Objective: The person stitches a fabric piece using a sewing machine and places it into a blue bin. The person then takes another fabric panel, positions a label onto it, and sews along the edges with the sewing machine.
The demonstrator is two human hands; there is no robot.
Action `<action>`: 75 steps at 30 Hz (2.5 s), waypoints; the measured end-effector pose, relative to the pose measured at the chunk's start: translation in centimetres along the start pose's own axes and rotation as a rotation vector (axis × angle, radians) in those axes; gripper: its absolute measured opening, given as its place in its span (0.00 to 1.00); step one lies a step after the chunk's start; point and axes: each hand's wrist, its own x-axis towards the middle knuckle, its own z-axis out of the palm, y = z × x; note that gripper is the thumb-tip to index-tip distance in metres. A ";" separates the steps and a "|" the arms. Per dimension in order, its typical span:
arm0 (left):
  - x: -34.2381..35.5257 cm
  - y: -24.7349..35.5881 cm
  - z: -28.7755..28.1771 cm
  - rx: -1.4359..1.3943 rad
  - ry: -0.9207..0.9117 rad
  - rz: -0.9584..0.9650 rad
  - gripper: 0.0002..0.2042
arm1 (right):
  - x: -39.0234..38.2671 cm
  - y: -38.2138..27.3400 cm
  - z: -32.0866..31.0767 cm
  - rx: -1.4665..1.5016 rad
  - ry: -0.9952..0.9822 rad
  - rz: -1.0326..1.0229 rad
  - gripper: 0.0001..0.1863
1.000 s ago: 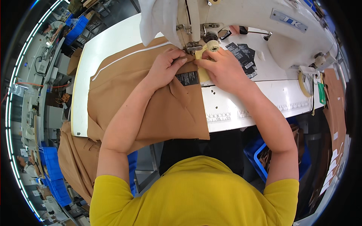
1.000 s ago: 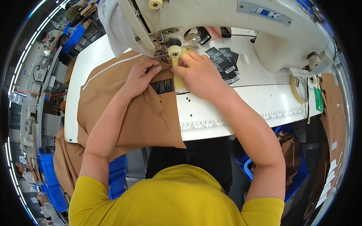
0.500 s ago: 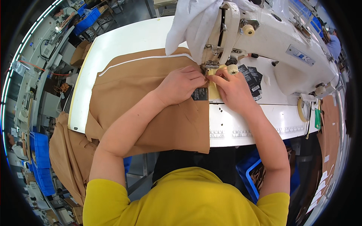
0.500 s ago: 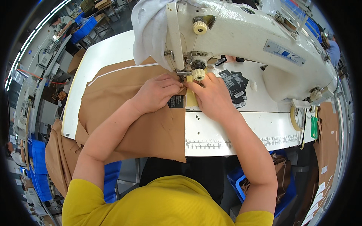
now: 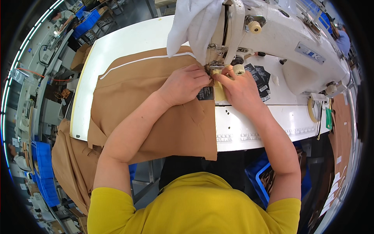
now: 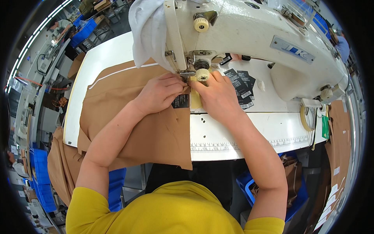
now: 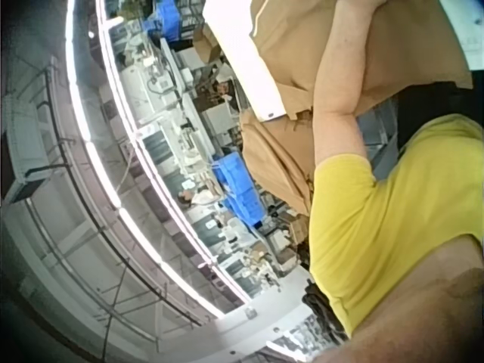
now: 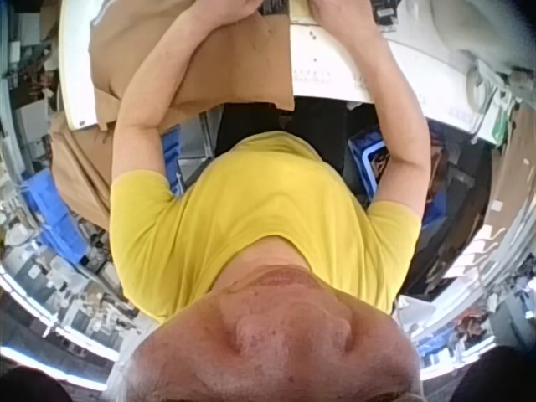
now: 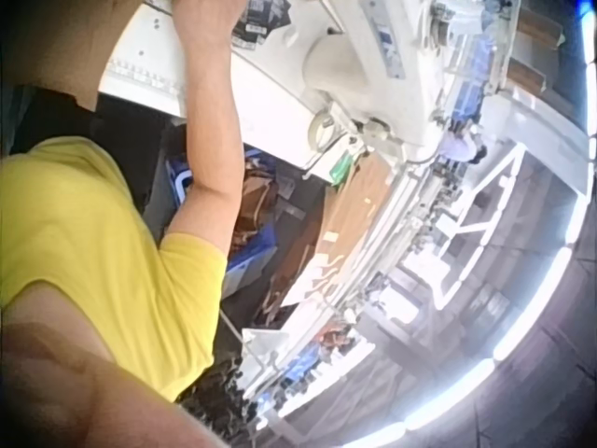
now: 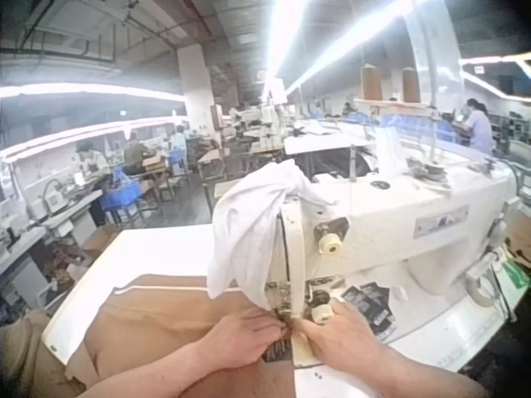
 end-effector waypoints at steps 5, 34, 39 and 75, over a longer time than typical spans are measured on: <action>-0.1 -0.2 0.4 0.001 0.095 0.066 0.03 | -0.1 -0.1 0.1 0.000 -0.009 0.010 0.19; -4.4 14.9 -4.1 -0.183 0.122 -0.695 0.11 | -5.9 -10.7 -4.7 0.617 -0.075 0.145 0.34; -5.7 16.6 -2.5 -0.423 0.271 -0.489 0.28 | -6.3 -11.8 -5.8 1.404 -0.106 0.557 0.25; -7.4 15.0 -0.1 -0.068 0.032 -0.147 0.14 | -13.7 -15.2 -3.7 1.814 -0.290 1.045 0.15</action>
